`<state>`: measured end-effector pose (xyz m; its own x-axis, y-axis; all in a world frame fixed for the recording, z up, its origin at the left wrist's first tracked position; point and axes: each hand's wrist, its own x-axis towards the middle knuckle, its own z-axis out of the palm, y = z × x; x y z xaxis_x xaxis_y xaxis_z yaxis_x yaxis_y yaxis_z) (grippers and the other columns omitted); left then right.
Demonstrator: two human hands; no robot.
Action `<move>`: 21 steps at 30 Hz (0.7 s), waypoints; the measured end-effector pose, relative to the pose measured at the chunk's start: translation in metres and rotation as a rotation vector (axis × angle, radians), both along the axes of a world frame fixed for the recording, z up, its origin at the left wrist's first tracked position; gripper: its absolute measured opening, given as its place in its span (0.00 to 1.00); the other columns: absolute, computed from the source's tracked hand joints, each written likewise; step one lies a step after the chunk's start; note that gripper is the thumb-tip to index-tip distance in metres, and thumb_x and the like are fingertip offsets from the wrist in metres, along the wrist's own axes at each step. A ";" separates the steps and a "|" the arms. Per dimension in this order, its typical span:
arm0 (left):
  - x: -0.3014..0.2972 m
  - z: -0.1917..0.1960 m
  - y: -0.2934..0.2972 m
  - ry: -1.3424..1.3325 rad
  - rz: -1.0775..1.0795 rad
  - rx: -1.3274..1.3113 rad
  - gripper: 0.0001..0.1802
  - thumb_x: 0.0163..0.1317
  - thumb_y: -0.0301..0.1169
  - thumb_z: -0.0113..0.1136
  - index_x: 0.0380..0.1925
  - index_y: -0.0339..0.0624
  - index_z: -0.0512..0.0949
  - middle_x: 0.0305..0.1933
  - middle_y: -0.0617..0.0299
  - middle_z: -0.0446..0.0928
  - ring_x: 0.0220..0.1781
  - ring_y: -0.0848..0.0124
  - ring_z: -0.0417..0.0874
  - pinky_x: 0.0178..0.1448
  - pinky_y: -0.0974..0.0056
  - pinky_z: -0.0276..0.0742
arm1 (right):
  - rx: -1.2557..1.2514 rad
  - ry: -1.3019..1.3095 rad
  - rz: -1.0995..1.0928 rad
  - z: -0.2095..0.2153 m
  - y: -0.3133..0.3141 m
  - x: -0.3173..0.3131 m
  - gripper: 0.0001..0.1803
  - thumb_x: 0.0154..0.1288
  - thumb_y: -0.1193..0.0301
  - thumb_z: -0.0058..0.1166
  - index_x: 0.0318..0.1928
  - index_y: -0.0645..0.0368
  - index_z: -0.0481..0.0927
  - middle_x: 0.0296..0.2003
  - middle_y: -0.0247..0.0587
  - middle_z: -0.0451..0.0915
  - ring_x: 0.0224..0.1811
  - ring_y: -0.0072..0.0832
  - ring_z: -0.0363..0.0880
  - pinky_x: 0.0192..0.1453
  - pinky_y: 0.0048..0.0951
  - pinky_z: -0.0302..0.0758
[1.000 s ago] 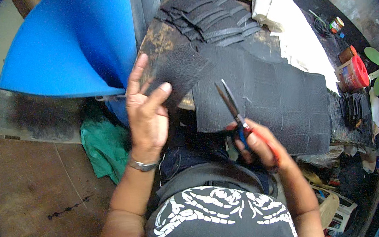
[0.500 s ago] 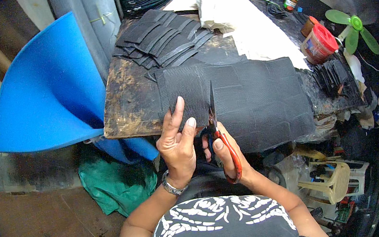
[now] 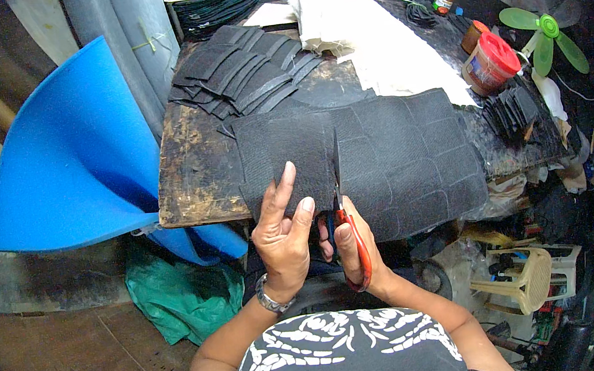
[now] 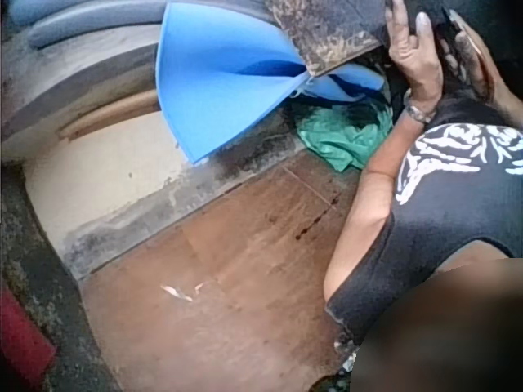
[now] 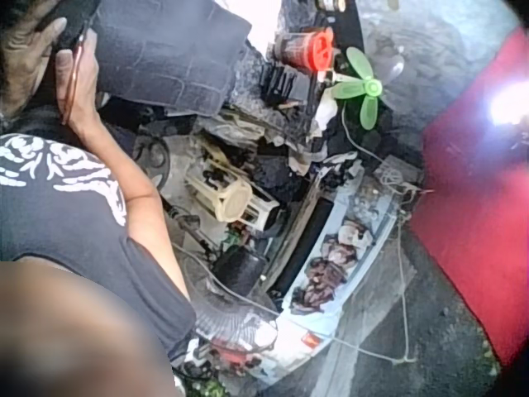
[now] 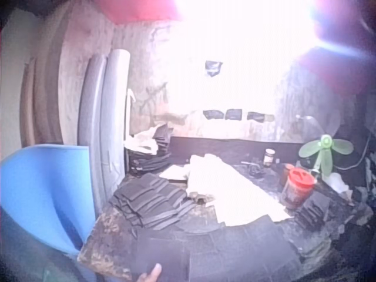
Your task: The person cuts a black foam sheet into small rectangles using scissors, then places each black rectangle on top of a white fabric square on a workbench. The person repeats this process, creating multiple paired units of black foam and white fabric.
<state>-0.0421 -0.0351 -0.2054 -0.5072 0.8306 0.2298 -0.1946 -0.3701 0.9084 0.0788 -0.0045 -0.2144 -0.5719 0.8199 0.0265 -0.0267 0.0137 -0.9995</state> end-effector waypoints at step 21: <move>-0.034 0.010 0.016 -0.249 -0.077 -0.013 0.44 0.57 0.10 0.59 0.72 0.40 0.54 0.59 0.49 0.73 0.57 0.66 0.78 0.61 0.64 0.78 | -0.153 0.114 -0.030 0.019 0.018 0.007 0.29 0.70 0.69 0.52 0.67 0.64 0.62 0.31 0.37 0.74 0.30 0.22 0.75 0.35 0.23 0.72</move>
<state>-0.0766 -0.0189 -0.1957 -0.4816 0.8712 0.0950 -0.4401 -0.3342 0.8335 0.0854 0.0139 -0.1955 -0.5474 0.8361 -0.0365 -0.1415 -0.1354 -0.9806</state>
